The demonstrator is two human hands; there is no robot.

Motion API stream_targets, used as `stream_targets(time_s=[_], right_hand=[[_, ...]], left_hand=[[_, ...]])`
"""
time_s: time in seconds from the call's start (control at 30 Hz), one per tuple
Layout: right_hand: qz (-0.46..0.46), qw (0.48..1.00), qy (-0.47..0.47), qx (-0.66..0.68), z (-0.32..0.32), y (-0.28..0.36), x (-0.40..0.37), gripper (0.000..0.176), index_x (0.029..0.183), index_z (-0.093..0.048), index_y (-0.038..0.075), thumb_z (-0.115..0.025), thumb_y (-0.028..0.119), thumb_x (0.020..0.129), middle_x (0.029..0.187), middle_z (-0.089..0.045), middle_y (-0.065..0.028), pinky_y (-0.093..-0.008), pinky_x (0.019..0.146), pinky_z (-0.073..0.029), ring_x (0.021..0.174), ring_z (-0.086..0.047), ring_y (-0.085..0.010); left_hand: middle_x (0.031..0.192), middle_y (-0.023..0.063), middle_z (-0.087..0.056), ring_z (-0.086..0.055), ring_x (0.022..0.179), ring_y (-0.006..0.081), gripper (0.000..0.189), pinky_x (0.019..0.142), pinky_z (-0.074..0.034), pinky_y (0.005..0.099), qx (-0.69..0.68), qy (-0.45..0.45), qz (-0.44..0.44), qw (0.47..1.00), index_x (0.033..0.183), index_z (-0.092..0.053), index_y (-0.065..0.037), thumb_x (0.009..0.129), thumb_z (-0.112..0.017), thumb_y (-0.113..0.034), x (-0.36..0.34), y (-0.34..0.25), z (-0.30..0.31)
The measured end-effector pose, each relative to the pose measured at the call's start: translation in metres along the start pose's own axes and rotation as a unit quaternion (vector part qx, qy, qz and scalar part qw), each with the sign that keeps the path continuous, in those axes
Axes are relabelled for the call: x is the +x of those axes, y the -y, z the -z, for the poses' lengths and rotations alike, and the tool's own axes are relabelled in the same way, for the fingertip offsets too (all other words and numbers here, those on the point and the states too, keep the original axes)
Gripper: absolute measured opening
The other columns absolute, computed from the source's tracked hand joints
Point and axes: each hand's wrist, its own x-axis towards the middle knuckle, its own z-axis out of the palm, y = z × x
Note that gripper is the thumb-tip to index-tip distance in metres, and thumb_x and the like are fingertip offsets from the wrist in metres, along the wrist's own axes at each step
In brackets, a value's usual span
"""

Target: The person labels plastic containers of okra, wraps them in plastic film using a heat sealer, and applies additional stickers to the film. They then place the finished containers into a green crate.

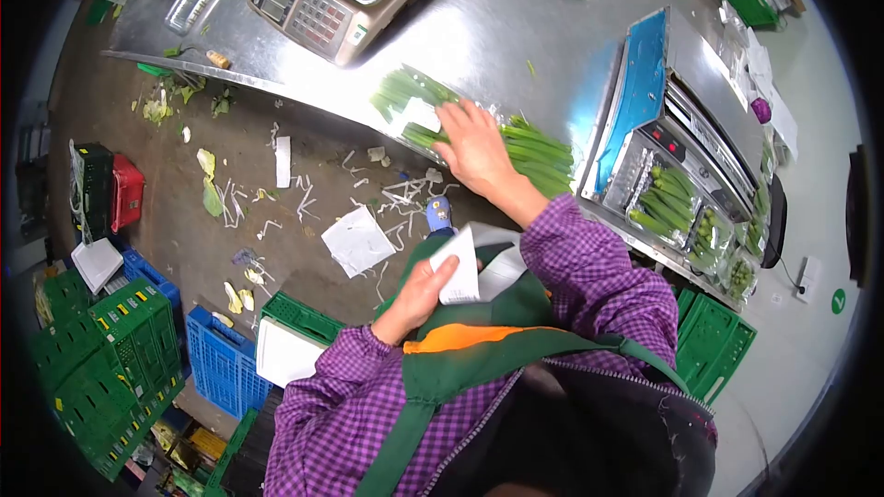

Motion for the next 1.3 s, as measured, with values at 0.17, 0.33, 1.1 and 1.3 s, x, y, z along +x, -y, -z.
stream_targets(time_s=[0.17, 0.33, 1.1, 1.3], right_hand=[[-0.124, 0.909, 0.145, 0.37, 0.087, 0.003, -0.053, 0.041, 0.118, -0.055, 0.006, -0.064, 0.017, 0.08, 0.099, -0.064, -0.0137, -0.034, 0.082, -0.047, 0.091, -0.061, -0.0266], [-0.129, 0.888, 0.194, 0.397, 0.102, 0.006, -0.118, 0.041, 0.116, -0.058, 0.009, -0.068, 0.012, 0.076, 0.088, -0.066, -0.0082, -0.0336, 0.076, -0.046, 0.08, -0.061, -0.0219], [-0.362, 0.914, -0.117, 0.144, 0.05, -0.083, -0.126, 0.026, 0.098, -0.06, 0.001, -0.067, 0.01, 0.074, 0.086, -0.061, -0.0138, -0.0376, 0.071, -0.048, 0.078, -0.059, -0.0292], [-0.179, 0.977, -0.113, -0.008, 0.053, -0.074, -0.145, 0.031, 0.103, -0.058, 0.002, -0.064, 0.012, 0.076, 0.109, -0.056, -0.0126, -0.0416, 0.085, -0.042, 0.102, -0.051, -0.0314]], left_hand=[[0.105, 0.0064, -0.061, -0.06, 0.093, 0.014, 0.037, 0.083, -0.047, 0.0288, -0.139, -0.113, -0.05, 0.983, 0.117, -0.052, 0.001, 0.098, -0.041, -0.029, 0.031, -0.013, -0.021], [0.101, 0.0062, -0.061, -0.06, 0.089, 0.0125, 0.039, 0.078, -0.048, 0.0268, -0.111, -0.085, -0.031, 0.99, 0.115, -0.053, -0.001, 0.097, -0.042, -0.033, 0.044, -0.018, -0.037], [0.121, 0.0123, -0.054, -0.058, 0.101, 0.0254, 0.05, 0.092, -0.045, 0.039, -0.084, 0.248, 0.096, 0.96, 0.129, -0.043, 0.0, 0.094, -0.045, -0.035, 0.024, -0.001, -0.051], [0.097, 0.0064, -0.063, -0.058, 0.088, 0.0136, 0.037, 0.078, -0.047, 0.0283, 0.161, 0.191, 0.107, 0.962, 0.111, -0.058, 0.0, 0.092, -0.052, -0.031, 0.016, -0.002, -0.058]])
